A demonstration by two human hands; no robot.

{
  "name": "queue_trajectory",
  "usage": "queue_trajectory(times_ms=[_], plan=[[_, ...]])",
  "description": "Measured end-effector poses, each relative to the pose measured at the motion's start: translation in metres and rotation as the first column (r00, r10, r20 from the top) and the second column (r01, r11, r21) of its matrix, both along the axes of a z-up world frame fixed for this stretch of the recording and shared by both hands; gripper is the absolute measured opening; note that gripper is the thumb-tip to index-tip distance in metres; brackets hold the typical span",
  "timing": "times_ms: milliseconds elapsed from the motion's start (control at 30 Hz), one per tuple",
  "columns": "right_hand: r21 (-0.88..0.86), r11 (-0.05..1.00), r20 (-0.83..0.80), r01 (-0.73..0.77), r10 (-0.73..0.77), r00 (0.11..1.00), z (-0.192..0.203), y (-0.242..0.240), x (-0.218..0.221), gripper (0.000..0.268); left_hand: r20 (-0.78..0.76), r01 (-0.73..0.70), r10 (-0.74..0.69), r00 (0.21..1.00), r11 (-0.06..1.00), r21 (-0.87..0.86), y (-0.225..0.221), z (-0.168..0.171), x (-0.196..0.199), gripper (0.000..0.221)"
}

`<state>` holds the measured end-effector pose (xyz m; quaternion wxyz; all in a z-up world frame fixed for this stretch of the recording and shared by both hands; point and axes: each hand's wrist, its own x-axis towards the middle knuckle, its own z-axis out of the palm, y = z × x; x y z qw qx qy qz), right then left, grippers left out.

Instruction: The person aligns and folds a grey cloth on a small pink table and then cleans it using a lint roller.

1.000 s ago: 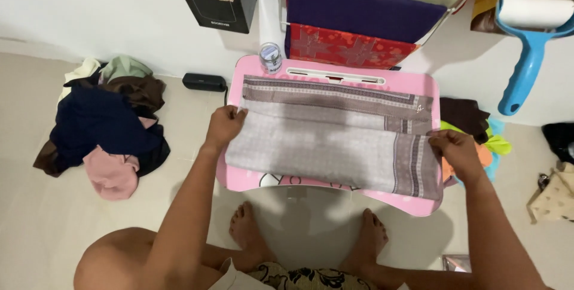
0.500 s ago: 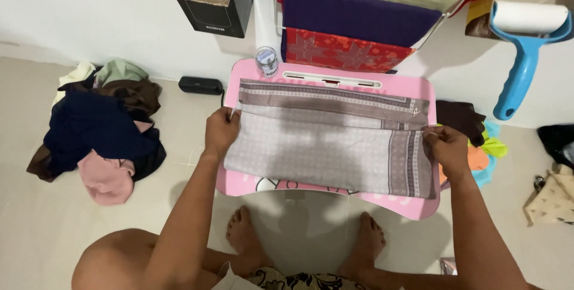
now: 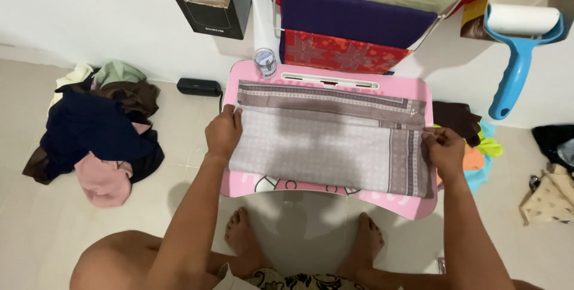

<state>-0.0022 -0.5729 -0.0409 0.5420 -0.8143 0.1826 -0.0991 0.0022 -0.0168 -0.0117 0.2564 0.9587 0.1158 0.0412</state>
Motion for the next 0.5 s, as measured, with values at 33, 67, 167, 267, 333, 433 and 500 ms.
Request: queue_trajectory(times_ms=[33,67,167,267,333,433,500], plan=[[-0.081,0.996,0.035,-0.025,0.028,0.999,-0.007,-0.003,0.002,0.019,-0.062,-0.002,0.007,0.998,0.996,0.087,-0.004,0.009,-0.001,0.036],[-0.082,0.996,0.042,-0.028,0.031,0.999,-0.002,0.0,0.004,0.019,-0.056,-0.005,0.01,0.998,0.996,0.085,-0.004,0.008,0.0,0.036],[-0.101,0.994,0.059,-0.048,0.054,0.997,0.007,0.009,-0.005,0.038,-0.044,-0.019,0.024,0.999,0.995,0.097,-0.003,0.002,-0.003,0.033],[-0.16,0.985,0.089,-0.068,0.083,0.993,0.003,0.013,-0.008,0.05,-0.031,-0.012,0.017,0.999,0.987,0.162,0.001,-0.008,-0.002,0.034],[-0.389,0.921,0.061,-0.001,0.027,0.998,-0.021,0.005,-0.004,0.046,0.055,-0.008,-0.007,0.998,0.963,0.269,0.008,-0.03,0.002,0.033],[-0.426,0.904,0.077,0.04,-0.007,0.997,-0.019,0.015,-0.007,0.043,0.095,-0.012,-0.02,0.995,0.943,0.333,0.009,-0.034,0.003,0.033],[-0.428,0.903,0.074,0.043,-0.012,0.997,-0.023,0.014,-0.007,0.043,0.115,-0.025,-0.014,0.993,0.942,0.336,0.01,-0.038,0.003,0.032]])
